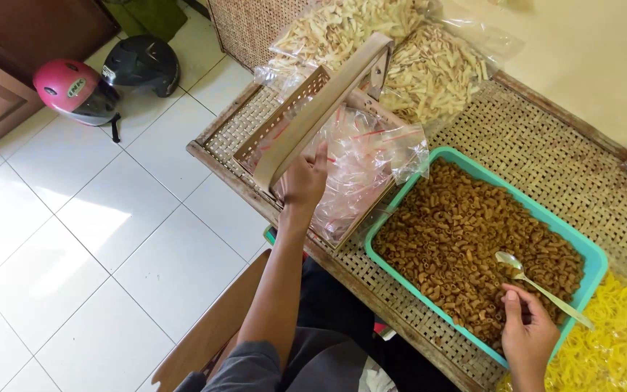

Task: Using a spoon to manually fill small plastic bags with snack food items from a tray.

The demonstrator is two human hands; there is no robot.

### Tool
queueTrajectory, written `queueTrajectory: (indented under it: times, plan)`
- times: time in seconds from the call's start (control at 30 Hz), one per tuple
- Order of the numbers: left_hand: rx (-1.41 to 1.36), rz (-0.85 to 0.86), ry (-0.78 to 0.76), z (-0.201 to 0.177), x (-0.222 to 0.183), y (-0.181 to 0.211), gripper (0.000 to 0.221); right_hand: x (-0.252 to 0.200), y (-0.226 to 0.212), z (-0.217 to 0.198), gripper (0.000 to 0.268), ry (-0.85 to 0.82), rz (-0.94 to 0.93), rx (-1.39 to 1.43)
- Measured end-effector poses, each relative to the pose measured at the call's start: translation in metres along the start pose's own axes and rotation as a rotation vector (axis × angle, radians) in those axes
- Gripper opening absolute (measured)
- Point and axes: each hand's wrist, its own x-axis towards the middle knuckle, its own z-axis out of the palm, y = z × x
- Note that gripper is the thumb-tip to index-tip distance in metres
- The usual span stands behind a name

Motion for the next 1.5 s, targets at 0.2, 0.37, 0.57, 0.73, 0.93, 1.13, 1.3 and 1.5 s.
queueTrajectory:
  times: [0.2,0.37,0.57,0.73,0.93,1.13,1.3,1.5]
  plan:
    - [-0.218,0.01,0.159,-0.001,-0.028,0.016,0.075,-0.001,0.002,-0.001,0.028,-0.008,-0.01,-0.004]
    - [-0.544,-0.151,0.178,-0.012,-0.041,0.028,0.065,-0.005,-0.009,-0.003,0.029,-0.018,0.02,-0.01]
    - [-0.532,0.078,0.389,-0.009,-0.04,0.025,0.106,-0.002,-0.005,-0.004,0.029,-0.021,0.011,-0.001]
    - [-0.673,-0.002,0.381,-0.009,-0.033,0.02,0.064,0.0,0.008,-0.003,0.029,-0.02,-0.045,-0.015]
    - [-0.545,0.322,0.472,0.01,-0.048,0.016,0.085,0.001,0.008,-0.003,0.03,-0.009,-0.067,-0.009]
    - [-0.331,1.009,0.295,0.045,-0.071,0.025,0.072,0.006,0.011,-0.004,0.03,-0.01,-0.087,-0.021]
    - [-0.338,1.123,0.029,0.059,-0.122,0.047,0.047,0.004,0.035,0.005,0.026,0.273,-0.311,0.173]
    - [-0.436,1.085,-0.475,0.11,-0.186,0.066,0.037,0.002,0.018,0.008,0.022,0.459,-0.483,0.348]
